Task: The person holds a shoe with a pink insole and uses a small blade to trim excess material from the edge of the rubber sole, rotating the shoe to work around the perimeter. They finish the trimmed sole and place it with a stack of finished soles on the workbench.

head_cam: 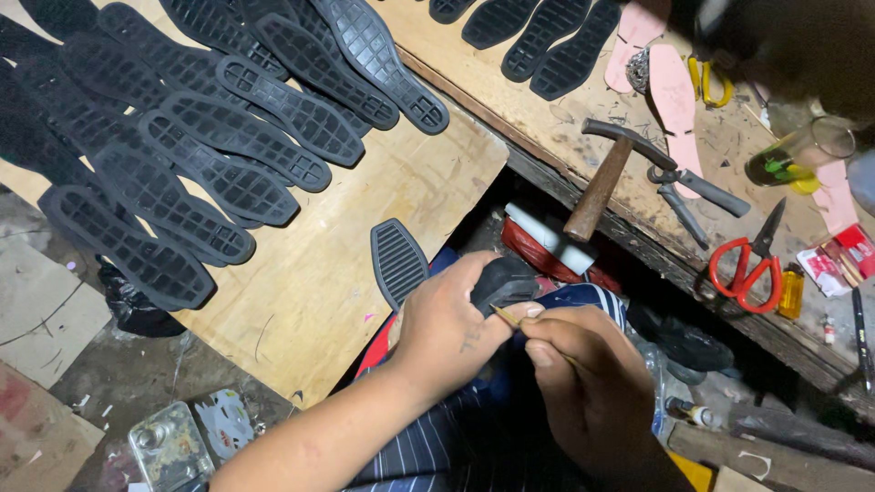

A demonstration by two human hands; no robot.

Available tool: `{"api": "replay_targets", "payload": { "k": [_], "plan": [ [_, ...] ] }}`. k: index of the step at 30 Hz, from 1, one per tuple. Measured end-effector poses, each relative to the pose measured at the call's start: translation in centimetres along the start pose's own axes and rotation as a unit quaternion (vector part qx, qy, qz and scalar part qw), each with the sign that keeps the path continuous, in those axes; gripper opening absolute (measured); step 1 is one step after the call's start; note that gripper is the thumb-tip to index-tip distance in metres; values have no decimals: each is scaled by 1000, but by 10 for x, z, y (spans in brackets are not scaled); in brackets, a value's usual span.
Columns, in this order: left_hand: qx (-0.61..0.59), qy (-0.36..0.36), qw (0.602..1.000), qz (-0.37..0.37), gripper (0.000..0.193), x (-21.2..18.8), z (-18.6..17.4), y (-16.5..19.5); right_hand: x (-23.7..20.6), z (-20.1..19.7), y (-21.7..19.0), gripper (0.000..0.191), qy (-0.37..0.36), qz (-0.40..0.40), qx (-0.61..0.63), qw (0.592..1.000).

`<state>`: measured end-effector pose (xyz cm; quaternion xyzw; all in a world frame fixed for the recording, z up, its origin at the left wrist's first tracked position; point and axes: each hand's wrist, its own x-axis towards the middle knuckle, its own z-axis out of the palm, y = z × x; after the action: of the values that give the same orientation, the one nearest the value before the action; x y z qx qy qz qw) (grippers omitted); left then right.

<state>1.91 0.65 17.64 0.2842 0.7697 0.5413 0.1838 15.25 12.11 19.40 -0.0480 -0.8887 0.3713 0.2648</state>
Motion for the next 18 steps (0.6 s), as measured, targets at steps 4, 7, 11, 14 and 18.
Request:
{"api": "replay_targets", "payload": {
  "k": [4, 7, 11, 14, 18],
  "plan": [
    [5, 40, 997, 65, 33, -2, 8, -4, 5, 5, 1, 18, 7, -39, -8, 999],
    [11, 54, 994, 92, 30, -3, 10, -7, 6, 5, 0, 17, 10, -54, -56, 997],
    [21, 51, 995, 80, 26, -4, 10, -8, 7, 2, -1, 17, -1, -28, -89, 996],
    [25, 49, 995, 84, 26, -4, 8, -6, 7, 2, -3, 17, 8, -11, -99, 995],
    [22, 36, 996, 80, 29, -5, 5, -5, 8, 1, -5, 17, 8, -6, -94, 996]
  ]
}}
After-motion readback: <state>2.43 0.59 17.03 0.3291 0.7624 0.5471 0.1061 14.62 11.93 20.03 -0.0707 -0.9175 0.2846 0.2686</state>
